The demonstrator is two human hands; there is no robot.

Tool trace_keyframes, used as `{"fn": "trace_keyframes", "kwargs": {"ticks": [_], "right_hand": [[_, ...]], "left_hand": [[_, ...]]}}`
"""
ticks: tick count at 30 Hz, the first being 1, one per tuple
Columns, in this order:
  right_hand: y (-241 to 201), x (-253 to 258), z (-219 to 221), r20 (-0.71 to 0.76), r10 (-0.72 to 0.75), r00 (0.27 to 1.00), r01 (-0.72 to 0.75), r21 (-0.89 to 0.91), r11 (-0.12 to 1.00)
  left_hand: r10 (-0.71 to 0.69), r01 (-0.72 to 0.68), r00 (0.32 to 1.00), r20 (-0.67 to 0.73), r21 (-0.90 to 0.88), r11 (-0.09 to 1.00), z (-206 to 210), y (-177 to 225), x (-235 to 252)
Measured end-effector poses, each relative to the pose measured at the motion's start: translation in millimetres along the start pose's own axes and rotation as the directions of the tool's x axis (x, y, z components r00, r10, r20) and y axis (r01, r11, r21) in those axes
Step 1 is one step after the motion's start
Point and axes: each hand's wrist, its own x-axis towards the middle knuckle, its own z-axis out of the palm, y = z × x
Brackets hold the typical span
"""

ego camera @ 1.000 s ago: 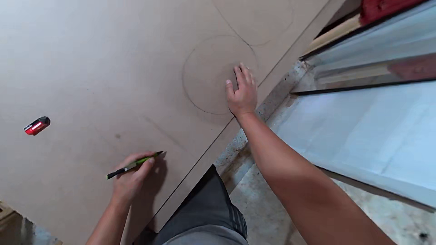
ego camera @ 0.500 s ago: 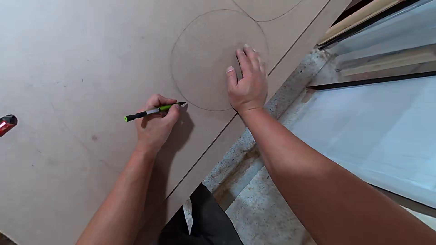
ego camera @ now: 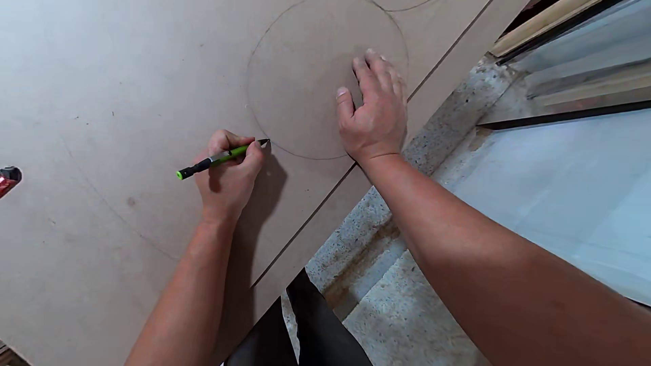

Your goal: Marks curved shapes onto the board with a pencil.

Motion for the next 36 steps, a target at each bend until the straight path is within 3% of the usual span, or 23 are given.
{"fn": "trace_keyframes", "kwargs": {"ticks": [17, 36], "right_hand": [[-1, 2, -1, 0.011, 0.017, 1.000, -0.017, 0.010, 1.000], [-2, 3, -1, 0.007, 0.019, 1.000, -0.019, 0.010, 1.000]], "left_hand": [[0.000, 0.000, 1.000, -0.016, 0.005, 1.000, 4, 3, 1], [0.001, -0.007, 0.989, 0.149, 0.043, 0.999, -10, 6, -2]]}}
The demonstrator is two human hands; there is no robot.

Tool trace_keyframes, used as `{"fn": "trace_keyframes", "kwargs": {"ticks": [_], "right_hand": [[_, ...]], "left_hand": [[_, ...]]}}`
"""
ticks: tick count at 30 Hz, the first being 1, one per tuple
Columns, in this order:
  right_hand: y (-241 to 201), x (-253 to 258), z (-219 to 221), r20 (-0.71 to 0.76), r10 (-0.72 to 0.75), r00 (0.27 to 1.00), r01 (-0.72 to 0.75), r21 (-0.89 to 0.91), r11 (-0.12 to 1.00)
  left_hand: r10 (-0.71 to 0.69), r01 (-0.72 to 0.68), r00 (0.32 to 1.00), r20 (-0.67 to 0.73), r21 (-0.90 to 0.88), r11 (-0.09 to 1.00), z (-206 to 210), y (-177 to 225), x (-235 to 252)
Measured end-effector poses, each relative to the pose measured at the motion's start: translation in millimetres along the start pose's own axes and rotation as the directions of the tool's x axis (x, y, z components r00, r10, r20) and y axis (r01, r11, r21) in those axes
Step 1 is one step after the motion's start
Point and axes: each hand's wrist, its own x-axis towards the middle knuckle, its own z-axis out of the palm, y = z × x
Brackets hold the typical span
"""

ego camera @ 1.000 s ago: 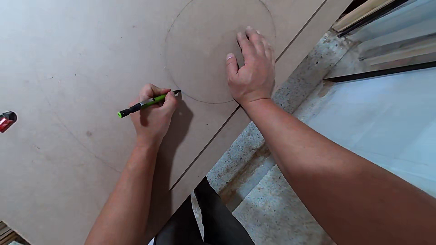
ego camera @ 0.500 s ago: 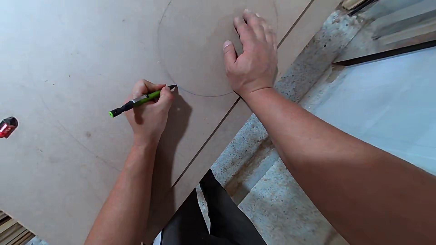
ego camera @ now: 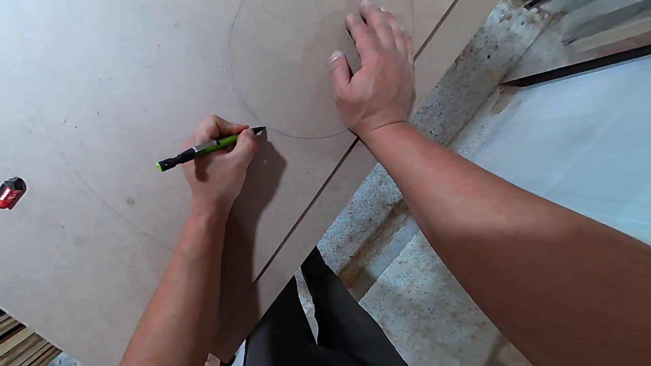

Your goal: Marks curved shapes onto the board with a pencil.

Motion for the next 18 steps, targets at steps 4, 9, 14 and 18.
{"fn": "trace_keyframes", "kwargs": {"ticks": [4, 9, 14, 18], "right_hand": [[0, 1, 1, 0.009, 0.012, 1.000, -0.012, 0.006, 1.000], [-1, 1, 1, 0.000, 0.016, 1.000, -0.016, 0.003, 1.000], [-2, 1, -1, 0.016, 0.027, 0.999, -0.027, -0.002, 1.000], [-2, 1, 0, -0.004, 0.032, 0.999, -0.032, 0.003, 0.999]], "left_hand": [[0.052, -0.051, 0.998, 0.024, -0.037, 0.998, -1, -6, 6], [0.094, -0.089, 0.992, 0.080, -0.073, 0.993, -5, -10, 10], [0.128, -0.117, 0.982, 0.142, -0.083, 0.990, -8, -11, 11], [0.147, -0.131, 0.969, 0.197, -0.093, 0.987, -12, -12, 12]]}}
